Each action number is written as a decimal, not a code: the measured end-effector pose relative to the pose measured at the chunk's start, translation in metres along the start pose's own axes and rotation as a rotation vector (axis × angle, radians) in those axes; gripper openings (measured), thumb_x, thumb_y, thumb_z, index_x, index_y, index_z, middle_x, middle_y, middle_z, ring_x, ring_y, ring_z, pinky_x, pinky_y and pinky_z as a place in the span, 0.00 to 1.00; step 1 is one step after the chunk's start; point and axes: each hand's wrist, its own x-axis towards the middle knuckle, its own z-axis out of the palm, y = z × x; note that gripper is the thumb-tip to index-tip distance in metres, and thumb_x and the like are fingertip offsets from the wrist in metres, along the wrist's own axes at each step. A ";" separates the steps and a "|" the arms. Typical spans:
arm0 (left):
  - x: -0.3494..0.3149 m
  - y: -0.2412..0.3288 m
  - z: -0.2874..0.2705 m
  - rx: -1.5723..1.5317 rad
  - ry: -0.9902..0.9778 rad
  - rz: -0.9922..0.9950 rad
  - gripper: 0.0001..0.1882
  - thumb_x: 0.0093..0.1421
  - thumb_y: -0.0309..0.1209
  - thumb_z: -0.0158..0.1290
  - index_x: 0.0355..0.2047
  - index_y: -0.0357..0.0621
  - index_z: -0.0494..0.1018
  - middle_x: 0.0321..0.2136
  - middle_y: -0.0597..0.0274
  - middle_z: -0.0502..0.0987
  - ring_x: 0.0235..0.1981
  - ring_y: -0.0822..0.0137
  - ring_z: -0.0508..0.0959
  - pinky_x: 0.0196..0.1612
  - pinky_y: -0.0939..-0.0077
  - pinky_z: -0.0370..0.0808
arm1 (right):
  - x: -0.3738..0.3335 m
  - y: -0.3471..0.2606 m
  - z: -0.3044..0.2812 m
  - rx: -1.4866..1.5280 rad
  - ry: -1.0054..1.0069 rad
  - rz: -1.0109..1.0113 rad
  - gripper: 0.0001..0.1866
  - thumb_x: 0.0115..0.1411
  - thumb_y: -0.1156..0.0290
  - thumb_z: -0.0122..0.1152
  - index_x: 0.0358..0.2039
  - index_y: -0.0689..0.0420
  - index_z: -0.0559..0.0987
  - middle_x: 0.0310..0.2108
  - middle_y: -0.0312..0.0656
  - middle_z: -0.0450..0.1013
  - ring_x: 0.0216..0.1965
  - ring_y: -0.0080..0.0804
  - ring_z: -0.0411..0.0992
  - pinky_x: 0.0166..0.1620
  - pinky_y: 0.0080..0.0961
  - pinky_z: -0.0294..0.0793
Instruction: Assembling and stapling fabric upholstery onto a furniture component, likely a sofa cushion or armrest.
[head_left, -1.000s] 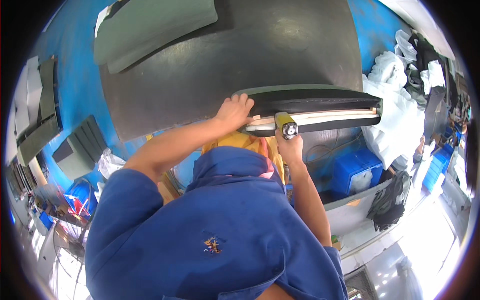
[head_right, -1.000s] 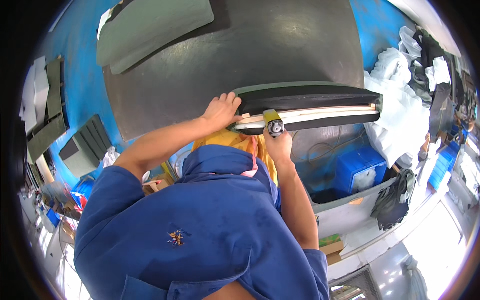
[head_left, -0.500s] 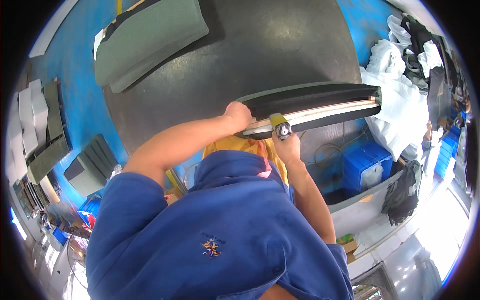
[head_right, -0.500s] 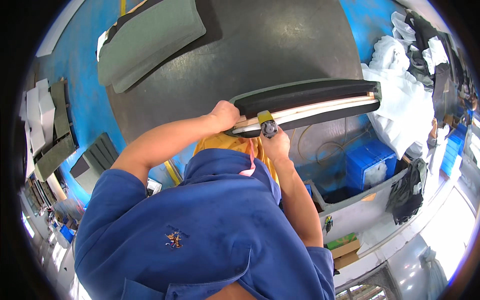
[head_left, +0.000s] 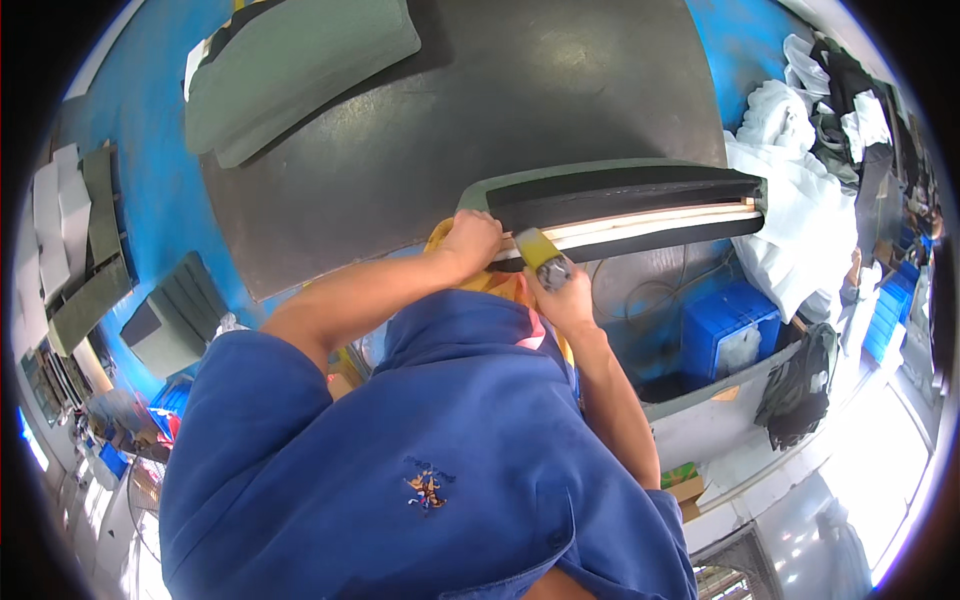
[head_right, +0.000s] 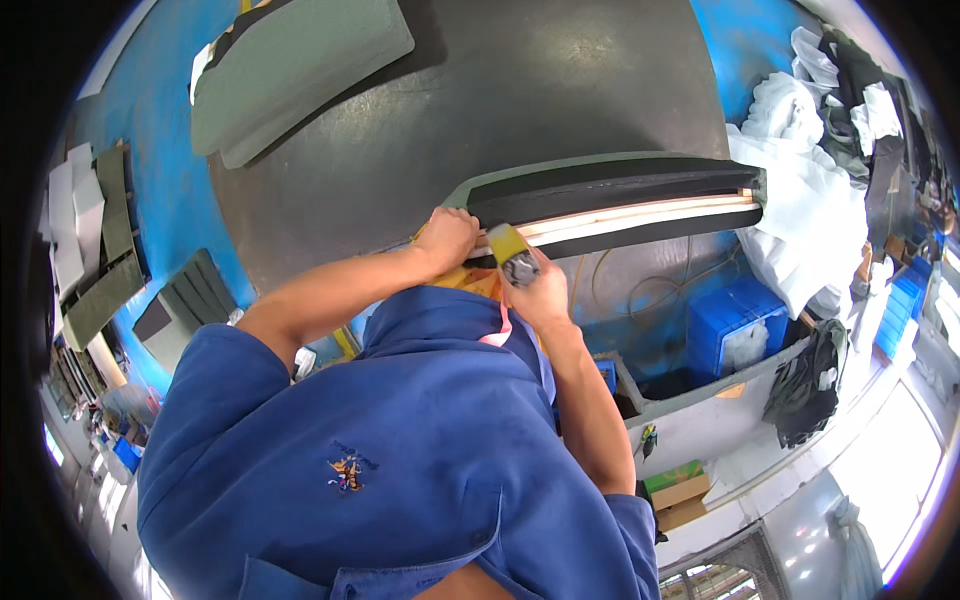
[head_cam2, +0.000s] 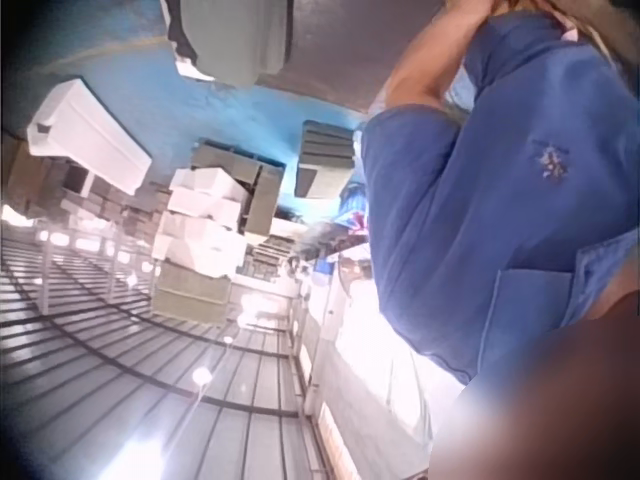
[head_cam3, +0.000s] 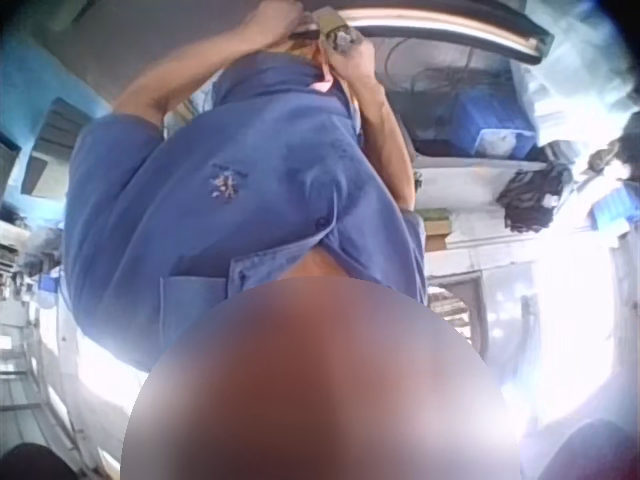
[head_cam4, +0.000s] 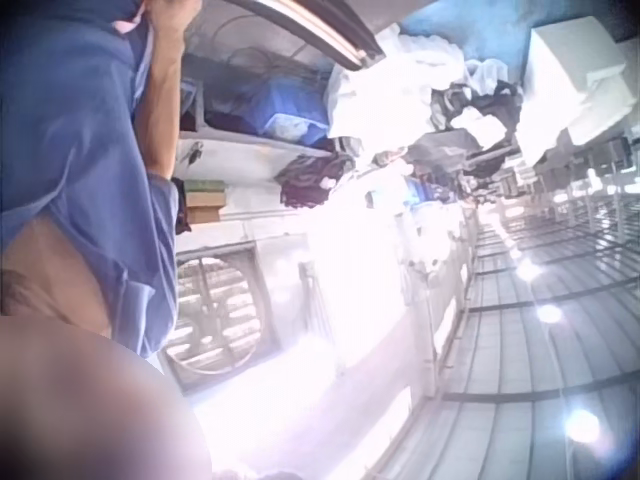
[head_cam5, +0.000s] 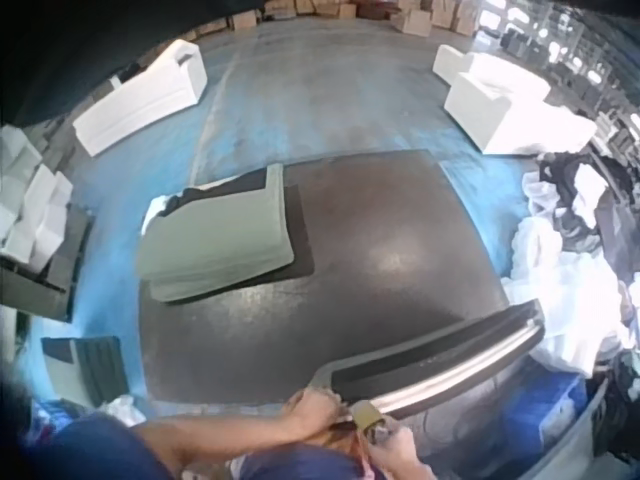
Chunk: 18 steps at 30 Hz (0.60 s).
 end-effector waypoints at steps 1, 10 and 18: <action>-0.005 0.001 0.002 0.080 0.002 0.046 0.11 0.60 0.36 0.52 0.31 0.45 0.82 0.31 0.56 0.81 0.34 0.56 0.82 0.35 0.61 0.75 | 0.003 -0.009 0.006 -0.040 -0.033 0.005 0.24 0.54 0.60 0.72 0.51 0.54 0.82 0.39 0.52 0.81 0.42 0.54 0.80 0.44 0.39 0.80; -0.022 -0.014 -0.006 0.118 0.005 0.174 0.15 0.58 0.44 0.54 0.29 0.47 0.83 0.34 0.58 0.77 0.40 0.59 0.76 0.44 0.61 0.68 | 0.014 -0.038 0.014 -0.316 -0.168 0.096 0.34 0.52 0.64 0.68 0.62 0.38 0.75 0.46 0.47 0.81 0.46 0.51 0.79 0.49 0.44 0.78; -0.038 -0.057 -0.013 -0.271 -0.008 0.334 0.16 0.51 0.44 0.56 0.19 0.45 0.81 0.24 0.60 0.79 0.38 0.59 0.76 0.46 0.60 0.68 | 0.009 -0.034 0.017 -0.222 -0.216 0.107 0.33 0.52 0.65 0.68 0.61 0.41 0.76 0.40 0.49 0.81 0.44 0.54 0.78 0.47 0.44 0.78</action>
